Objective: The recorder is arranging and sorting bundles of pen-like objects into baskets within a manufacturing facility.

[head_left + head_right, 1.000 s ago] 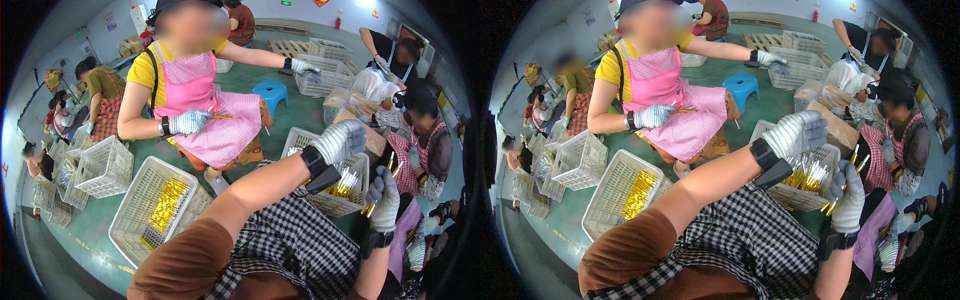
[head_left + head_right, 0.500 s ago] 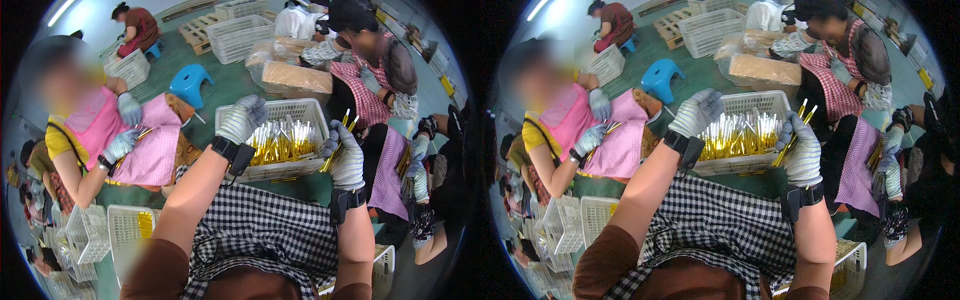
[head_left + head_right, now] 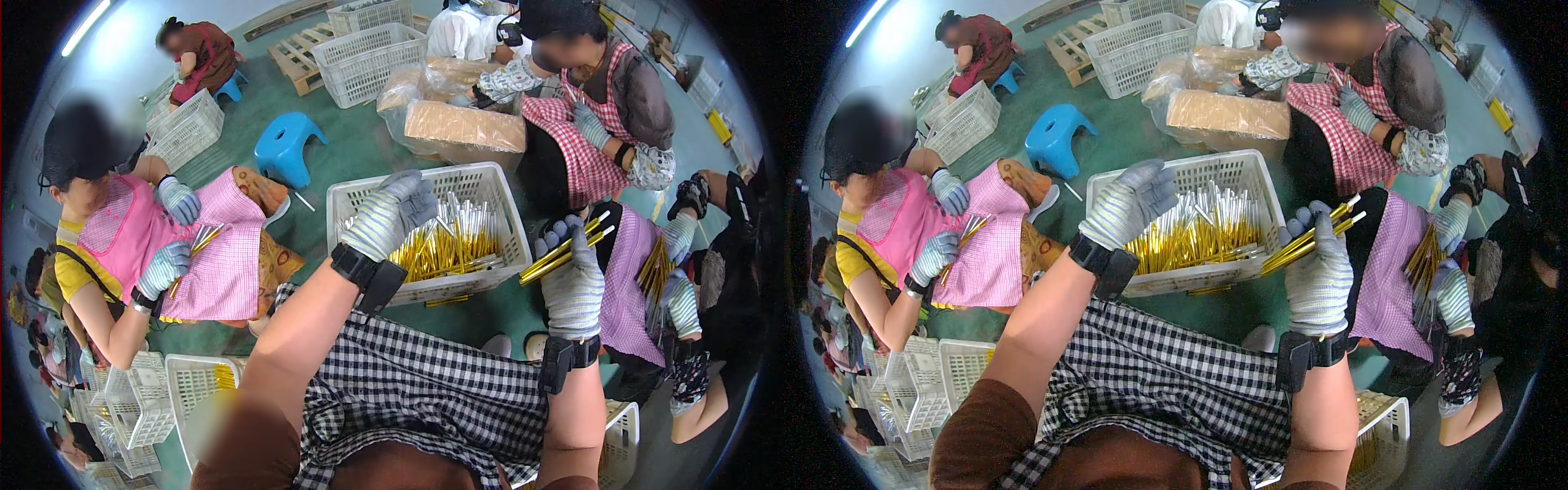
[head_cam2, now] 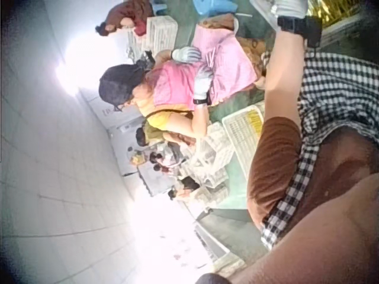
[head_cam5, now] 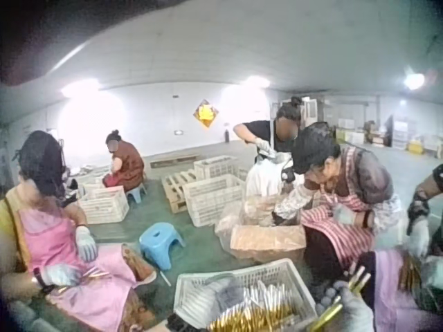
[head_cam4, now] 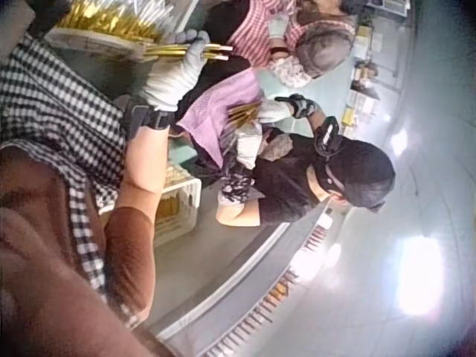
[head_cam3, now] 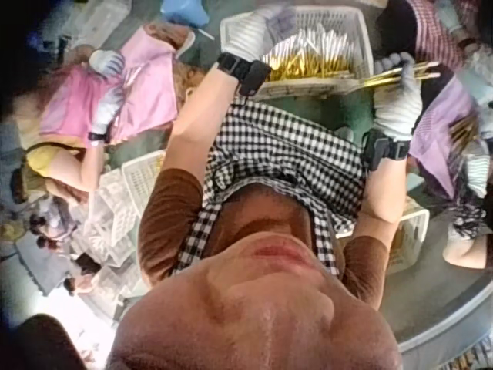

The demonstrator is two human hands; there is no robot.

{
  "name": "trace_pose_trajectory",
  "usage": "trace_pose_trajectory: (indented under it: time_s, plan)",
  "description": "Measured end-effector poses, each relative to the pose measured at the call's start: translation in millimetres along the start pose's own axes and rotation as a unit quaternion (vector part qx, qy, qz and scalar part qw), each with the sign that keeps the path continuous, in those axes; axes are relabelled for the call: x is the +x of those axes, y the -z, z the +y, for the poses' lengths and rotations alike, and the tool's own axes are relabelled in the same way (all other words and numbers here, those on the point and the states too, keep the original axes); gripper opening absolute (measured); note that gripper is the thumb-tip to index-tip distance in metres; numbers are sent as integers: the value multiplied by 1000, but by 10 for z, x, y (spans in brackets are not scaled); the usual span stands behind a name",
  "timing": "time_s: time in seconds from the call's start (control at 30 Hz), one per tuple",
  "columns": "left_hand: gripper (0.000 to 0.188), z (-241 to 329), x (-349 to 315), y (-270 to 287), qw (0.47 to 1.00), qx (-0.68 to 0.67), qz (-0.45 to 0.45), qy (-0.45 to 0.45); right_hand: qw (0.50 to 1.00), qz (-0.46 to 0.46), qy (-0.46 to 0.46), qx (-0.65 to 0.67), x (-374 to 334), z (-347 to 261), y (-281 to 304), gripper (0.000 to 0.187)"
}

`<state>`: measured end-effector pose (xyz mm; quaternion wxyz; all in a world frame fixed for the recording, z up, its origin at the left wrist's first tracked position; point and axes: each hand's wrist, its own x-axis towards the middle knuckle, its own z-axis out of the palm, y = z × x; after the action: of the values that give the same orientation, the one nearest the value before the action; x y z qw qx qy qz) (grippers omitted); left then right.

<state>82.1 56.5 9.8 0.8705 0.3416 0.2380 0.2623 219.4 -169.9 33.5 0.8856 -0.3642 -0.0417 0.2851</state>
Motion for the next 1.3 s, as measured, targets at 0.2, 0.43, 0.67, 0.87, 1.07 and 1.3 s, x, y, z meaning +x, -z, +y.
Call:
trace_pose_trajectory:
  time_s: [0.2, 0.43, 0.67, 0.87, 1.07, 1.3]
  plan:
    - [45, -278, -191, -232, 967, 170, -190, 27, 996, -78, -38, 35, -67, 151, -39, 23]
    - [68, -608, -522, -514, 846, 364, -381, -78, 998, -50, -39, 10, -195, 379, -196, 21]
    - [23, -601, -629, -512, 876, 375, -276, 128, 981, -48, -51, -178, -349, 342, -378, 27]
    - [23, -551, -652, -552, 881, 395, -240, 106, 967, -92, -32, -237, -312, 401, -320, 30]
    - [34, -476, -605, -553, 905, 354, -222, 81, 998, 32, -48, -15, 399, 117, -108, 25]
    - [33, -384, -474, -488, 938, 302, -152, 76, 987, 138, -21, 74, 1490, -246, 15, 23]
